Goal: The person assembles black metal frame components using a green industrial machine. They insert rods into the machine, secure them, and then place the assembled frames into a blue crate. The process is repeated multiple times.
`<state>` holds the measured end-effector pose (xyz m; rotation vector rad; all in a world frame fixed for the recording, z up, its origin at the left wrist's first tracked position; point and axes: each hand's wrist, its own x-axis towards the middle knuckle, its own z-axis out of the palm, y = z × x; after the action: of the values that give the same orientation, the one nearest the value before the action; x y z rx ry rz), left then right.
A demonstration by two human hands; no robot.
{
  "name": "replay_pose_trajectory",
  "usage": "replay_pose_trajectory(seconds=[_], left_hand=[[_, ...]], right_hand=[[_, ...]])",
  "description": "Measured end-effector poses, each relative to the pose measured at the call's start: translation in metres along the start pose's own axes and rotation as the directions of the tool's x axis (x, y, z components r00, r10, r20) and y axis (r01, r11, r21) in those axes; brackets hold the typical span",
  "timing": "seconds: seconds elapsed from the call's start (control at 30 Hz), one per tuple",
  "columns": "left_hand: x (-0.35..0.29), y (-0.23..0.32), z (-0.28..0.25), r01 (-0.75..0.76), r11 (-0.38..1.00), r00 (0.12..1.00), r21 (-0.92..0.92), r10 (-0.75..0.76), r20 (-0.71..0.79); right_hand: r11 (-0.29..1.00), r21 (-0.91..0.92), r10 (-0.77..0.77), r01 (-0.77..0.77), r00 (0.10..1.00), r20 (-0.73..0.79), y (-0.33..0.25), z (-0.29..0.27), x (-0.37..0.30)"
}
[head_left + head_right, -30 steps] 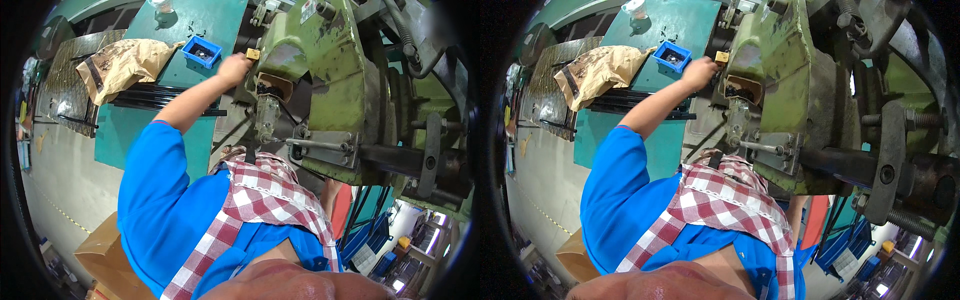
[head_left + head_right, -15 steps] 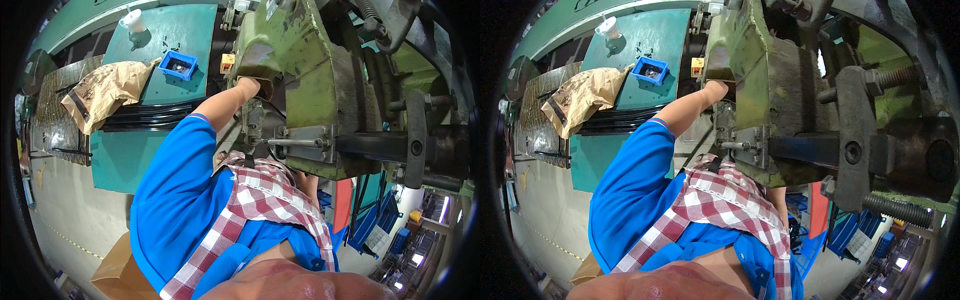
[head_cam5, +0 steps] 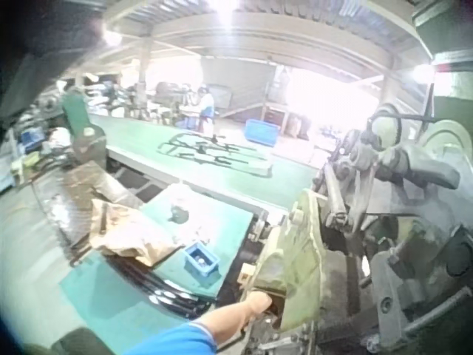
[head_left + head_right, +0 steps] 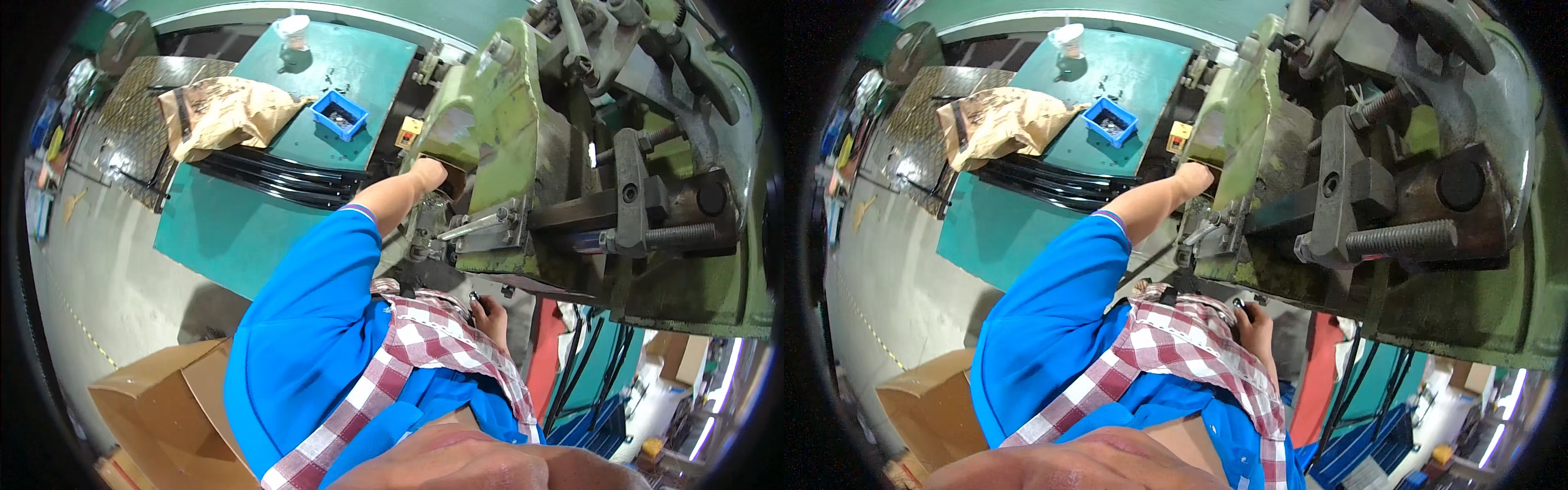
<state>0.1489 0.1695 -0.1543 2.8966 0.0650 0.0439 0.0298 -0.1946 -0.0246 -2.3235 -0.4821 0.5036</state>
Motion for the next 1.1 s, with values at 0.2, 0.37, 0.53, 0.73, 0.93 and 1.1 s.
replay_pose_trajectory(seconds=[0.2, 0.37, 0.53, 0.73, 0.93, 1.1], left_hand=[[-0.021, 0.004, 0.002, 0.018, 0.999, 0.994, -0.037, -0.021, -0.105], [-0.024, 0.013, -0.004, 0.082, 0.989, 0.988, -0.124, -0.097, -0.123], [-0.038, 0.019, -0.014, 0.06, 0.997, 0.987, -0.046, -0.066, -0.144], [-0.038, 0.019, -0.006, 0.096, 0.993, 0.986, -0.073, -0.105, -0.13], [-0.037, 0.03, -0.008, 0.204, 0.968, 0.963, -0.146, -0.225, -0.149], [-0.039, 0.027, 0.0, 0.155, 0.977, 0.949, -0.147, -0.188, -0.251]], right_hand=[[0.997, -0.032, -0.072, 0.074, 0.996, 0.048, 0.004, -0.01, 0.007], [0.997, 0.046, -0.069, 0.065, 0.993, 0.099, 0.028, -0.014, 0.015], [0.998, 0.025, -0.054, 0.051, 0.991, 0.124, 0.024, -0.015, 0.019], [0.984, -0.002, -0.175, 0.178, 0.972, 0.16, 0.03, -0.009, 0.025], [0.999, 0.039, -0.034, 0.026, 0.98, 0.195, 0.0, -0.013, 0.009], [0.998, 0.044, -0.06, 0.054, 0.984, 0.168, 0.015, -0.013, 0.008]])
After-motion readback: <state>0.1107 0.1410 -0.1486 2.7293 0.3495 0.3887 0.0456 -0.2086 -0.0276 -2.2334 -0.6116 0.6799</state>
